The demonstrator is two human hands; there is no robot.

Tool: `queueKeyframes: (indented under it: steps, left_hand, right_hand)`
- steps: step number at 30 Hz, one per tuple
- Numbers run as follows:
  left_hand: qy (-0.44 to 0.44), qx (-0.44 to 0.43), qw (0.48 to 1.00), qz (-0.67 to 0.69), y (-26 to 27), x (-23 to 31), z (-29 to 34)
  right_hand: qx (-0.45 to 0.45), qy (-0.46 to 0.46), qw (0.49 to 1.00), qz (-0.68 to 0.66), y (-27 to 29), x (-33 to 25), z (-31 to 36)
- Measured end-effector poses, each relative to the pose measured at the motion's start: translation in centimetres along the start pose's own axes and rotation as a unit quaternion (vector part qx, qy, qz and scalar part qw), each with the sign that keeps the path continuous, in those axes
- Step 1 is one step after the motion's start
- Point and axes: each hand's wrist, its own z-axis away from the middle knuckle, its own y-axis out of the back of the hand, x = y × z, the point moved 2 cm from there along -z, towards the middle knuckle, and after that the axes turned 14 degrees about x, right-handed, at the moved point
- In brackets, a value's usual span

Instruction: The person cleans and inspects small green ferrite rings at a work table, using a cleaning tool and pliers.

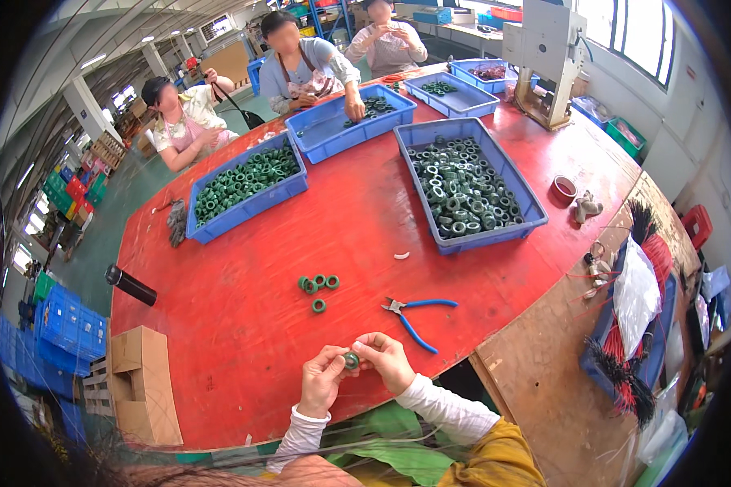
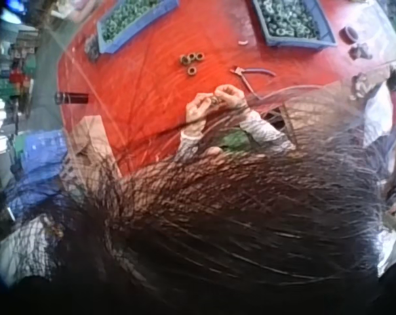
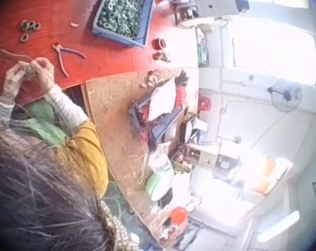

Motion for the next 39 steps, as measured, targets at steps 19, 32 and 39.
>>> queueKeyframes:
  steps: [19, 32, 39]
  left_hand:
    - [0.046, 0.004, 0.998, 0.049, -0.6, -0.5, 2.4]
    - [0.137, -0.011, 0.972, 0.190, 0.4, -0.7, 2.5]
    - [0.130, -0.031, 0.984, 0.120, 1.0, 0.6, 2.6]
  right_hand:
    - [0.065, -0.003, 0.997, -0.043, 0.8, 1.6, 1.9]
    - [-0.075, 0.155, 0.984, 0.036, 0.1, 0.6, 3.5]
    - [-0.142, 0.268, 0.907, 0.291, 0.4, -1.9, 2.8]
